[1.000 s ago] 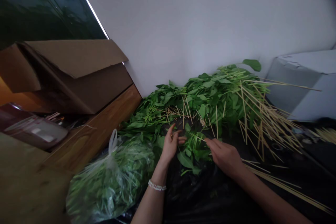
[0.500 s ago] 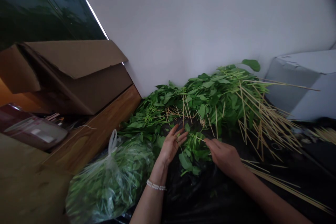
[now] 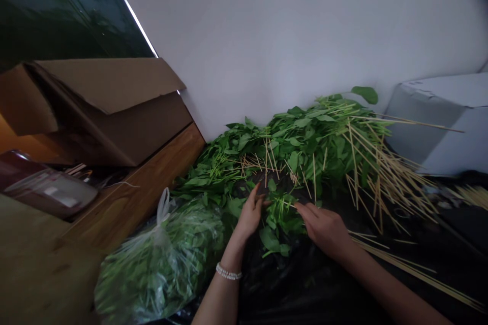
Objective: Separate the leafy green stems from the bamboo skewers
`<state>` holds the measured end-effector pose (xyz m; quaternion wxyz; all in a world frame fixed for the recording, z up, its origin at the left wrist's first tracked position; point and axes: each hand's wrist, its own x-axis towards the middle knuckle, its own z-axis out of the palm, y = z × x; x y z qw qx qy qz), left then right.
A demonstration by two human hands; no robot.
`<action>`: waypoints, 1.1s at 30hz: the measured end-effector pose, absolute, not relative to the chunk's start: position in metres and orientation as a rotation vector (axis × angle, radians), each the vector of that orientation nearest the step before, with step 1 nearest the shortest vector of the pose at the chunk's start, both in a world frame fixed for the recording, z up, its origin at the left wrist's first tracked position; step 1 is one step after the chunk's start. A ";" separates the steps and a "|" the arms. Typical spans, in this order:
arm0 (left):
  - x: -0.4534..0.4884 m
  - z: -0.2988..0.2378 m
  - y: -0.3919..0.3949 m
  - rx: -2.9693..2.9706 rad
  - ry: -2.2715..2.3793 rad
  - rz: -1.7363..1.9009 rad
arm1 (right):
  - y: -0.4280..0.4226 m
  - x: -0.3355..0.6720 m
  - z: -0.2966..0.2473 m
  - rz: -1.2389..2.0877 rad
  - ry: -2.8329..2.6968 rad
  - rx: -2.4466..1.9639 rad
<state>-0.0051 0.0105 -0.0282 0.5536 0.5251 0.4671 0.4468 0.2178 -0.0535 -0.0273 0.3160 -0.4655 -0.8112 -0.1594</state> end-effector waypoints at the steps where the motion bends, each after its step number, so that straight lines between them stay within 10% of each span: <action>1: -0.005 -0.030 0.011 1.311 1.162 1.045 | -0.053 0.218 -0.028 -0.421 -2.134 -1.226; 33: 0.005 -0.002 -0.001 1.162 1.004 1.088 | -0.053 0.218 -0.029 -0.429 -2.157 -1.254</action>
